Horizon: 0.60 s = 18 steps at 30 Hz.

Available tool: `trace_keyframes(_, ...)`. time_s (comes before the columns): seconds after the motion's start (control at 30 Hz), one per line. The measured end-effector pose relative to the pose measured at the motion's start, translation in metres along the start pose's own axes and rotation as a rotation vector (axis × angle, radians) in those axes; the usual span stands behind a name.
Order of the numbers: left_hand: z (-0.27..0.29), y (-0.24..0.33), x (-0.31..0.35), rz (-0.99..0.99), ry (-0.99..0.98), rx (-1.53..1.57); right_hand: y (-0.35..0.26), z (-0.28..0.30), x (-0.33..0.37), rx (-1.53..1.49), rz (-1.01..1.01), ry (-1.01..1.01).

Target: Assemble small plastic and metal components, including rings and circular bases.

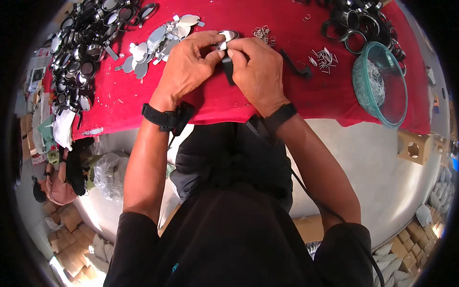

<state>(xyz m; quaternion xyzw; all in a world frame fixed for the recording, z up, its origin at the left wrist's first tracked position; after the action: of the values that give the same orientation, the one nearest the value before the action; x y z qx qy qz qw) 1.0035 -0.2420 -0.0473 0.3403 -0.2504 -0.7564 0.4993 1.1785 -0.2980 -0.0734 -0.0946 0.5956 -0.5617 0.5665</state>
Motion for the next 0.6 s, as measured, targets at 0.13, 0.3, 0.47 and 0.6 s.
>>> trace_keyframes(0.13,0.007,0.004,0.009,-0.02,0.037,-0.008,0.0,-0.01,0.01,-0.041,-0.045,0.039)
trace_keyframes(0.3,0.011,0.001,-0.003,-0.023,-0.037,0.023,0.0,-0.013,0.012,-0.05,-0.095,0.052)
trace_keyframes(0.47,0.015,-0.002,-0.011,0.004,-0.035,0.004,-0.001,-0.022,0.012,-0.115,-0.182,0.071)
trace_keyframes(0.6,0.014,0.003,-0.007,-0.004,-0.027,-0.033,-0.014,-0.011,0.01,0.049,-0.108,-0.017)
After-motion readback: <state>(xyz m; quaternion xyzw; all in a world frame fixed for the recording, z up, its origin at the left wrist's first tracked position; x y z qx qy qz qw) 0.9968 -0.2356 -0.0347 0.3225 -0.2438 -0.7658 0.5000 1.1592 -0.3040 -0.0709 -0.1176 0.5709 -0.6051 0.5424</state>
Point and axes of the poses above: each hand's wrist, its own x-axis away from the middle knuckle, its own z-axis out of the back of the hand, y = z × x, the point moved 1 cm from there along -x, towards the middle knuckle, and after that the axes turned 11 degrees about y, right-handed, at the moved point
